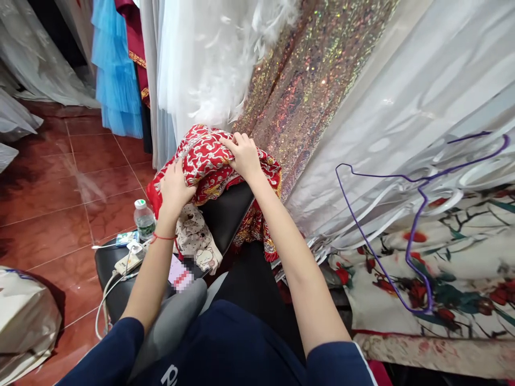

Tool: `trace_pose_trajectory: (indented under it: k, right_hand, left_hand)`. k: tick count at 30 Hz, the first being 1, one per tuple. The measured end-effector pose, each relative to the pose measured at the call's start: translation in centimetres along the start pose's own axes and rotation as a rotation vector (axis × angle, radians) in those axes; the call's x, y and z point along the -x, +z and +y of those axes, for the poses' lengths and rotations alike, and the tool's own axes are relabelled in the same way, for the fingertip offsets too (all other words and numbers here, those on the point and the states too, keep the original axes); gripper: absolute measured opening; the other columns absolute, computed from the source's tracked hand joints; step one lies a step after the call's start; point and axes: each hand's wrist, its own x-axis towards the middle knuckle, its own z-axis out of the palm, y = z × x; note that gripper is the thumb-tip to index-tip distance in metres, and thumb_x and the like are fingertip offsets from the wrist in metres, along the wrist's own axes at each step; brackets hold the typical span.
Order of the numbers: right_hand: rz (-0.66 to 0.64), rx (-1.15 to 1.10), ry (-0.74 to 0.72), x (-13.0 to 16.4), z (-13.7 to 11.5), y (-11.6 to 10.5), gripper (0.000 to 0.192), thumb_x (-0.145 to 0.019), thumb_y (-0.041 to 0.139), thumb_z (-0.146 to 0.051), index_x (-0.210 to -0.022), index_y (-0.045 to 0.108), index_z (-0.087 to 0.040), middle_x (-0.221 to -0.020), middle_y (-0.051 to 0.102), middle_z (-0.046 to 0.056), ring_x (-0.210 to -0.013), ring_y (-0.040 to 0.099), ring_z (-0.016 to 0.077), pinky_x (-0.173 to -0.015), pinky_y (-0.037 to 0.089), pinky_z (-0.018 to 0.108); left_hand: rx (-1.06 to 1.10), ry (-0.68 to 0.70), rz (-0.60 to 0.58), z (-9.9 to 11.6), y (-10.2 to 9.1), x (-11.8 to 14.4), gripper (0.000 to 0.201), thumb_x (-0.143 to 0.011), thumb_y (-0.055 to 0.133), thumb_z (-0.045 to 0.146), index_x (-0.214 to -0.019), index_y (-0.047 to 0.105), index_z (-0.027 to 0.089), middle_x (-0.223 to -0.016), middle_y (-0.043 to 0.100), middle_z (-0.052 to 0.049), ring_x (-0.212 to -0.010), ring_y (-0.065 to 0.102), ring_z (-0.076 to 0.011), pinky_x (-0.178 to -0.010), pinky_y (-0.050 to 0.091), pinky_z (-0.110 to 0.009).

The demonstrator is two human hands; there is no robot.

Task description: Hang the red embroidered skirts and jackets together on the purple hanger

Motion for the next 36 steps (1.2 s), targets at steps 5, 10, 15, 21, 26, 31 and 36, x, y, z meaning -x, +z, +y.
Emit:
trace_pose_trajectory:
  k: [5,10,15,21,26,31,36]
  right_hand:
    - [-0.001,0.019,-0.031,0.3,-0.3,0.3,0.06,-0.088,0.057,-0.031,-0.145,0.051,-0.013,-0.117,0.063,0.017,-0.108,0.053,0.0323,-0.095,0.043,0.047]
    - [0.074,0.01,-0.025,0.0,-4.4,-0.5,0.064,-0.089,0.048,-0.019,-0.151,0.039,-0.007,-0.115,0.065,0.018,-0.111,0.056,0.0307,-0.103,0.04,0.051]
    - [0.008,-0.001,-0.291,-1.2,-9.1,-2.6,0.044,-0.099,0.03,-0.013,-0.133,0.058,-0.017,-0.123,0.067,0.016,-0.119,0.058,0.0269,-0.105,0.039,0.049]
    - [0.158,-0.092,-0.011,-3.8,-4.7,-4.8,0.04,-0.097,0.031,-0.014,-0.126,0.059,-0.015,-0.099,0.071,0.01,-0.098,0.066,0.0228,-0.092,0.049,0.039]
    - [0.284,-0.132,0.319,-2.6,1.0,-8.4,0.047,-0.091,0.042,-0.02,-0.138,0.049,-0.018,-0.119,0.067,0.013,-0.115,0.064,0.0305,-0.102,0.046,0.048]
    - [0.503,-0.237,0.457,2.8,5.5,-10.3,0.053,-0.082,0.051,-0.015,-0.135,0.056,-0.018,-0.13,0.066,0.009,-0.123,0.06,0.0238,-0.11,0.042,0.044]
    - [0.799,-0.466,0.552,12.3,8.1,-8.9,0.034,-0.084,0.046,-0.021,-0.108,0.07,-0.022,-0.109,0.074,0.004,-0.108,0.067,0.0205,-0.103,0.049,0.042]
  left_hand:
    - [0.032,-0.076,0.114,-0.5,-0.6,0.0,0.047,-0.08,0.054,0.012,-0.124,0.068,0.022,-0.107,0.075,-0.013,-0.105,0.07,-0.0338,-0.087,0.048,-0.04]
    - [0.03,0.013,0.314,-0.2,-3.0,0.7,0.036,-0.077,0.055,0.016,-0.107,0.074,0.023,-0.092,0.076,-0.007,-0.093,0.07,-0.0284,-0.081,0.046,-0.036]
    - [0.043,0.109,0.309,1.6,-5.5,2.8,0.034,-0.08,0.053,0.014,-0.107,0.073,0.019,-0.095,0.076,-0.009,-0.094,0.069,-0.0272,-0.088,0.048,-0.038]
    - [0.237,0.422,0.333,3.0,-10.2,7.6,0.045,-0.089,0.064,0.032,-0.133,0.058,0.023,-0.131,0.066,-0.008,-0.122,0.06,-0.0284,-0.104,0.047,-0.046]
    - [0.558,0.538,0.857,5.0,-9.4,8.6,0.015,-0.095,0.054,0.02,-0.102,0.065,0.027,-0.099,0.066,-0.003,-0.1,0.061,-0.0208,-0.091,0.049,-0.04]
    - [0.641,0.601,0.662,6.4,-5.6,6.4,0.007,-0.092,0.053,0.018,-0.091,0.059,0.022,-0.089,0.064,-0.003,-0.088,0.061,-0.0182,-0.083,0.05,-0.036]
    - [0.659,0.452,0.258,7.5,-1.5,5.6,0.037,-0.093,0.058,0.039,-0.121,0.05,0.016,-0.117,0.064,-0.014,-0.112,0.063,-0.0247,-0.101,0.05,-0.043]
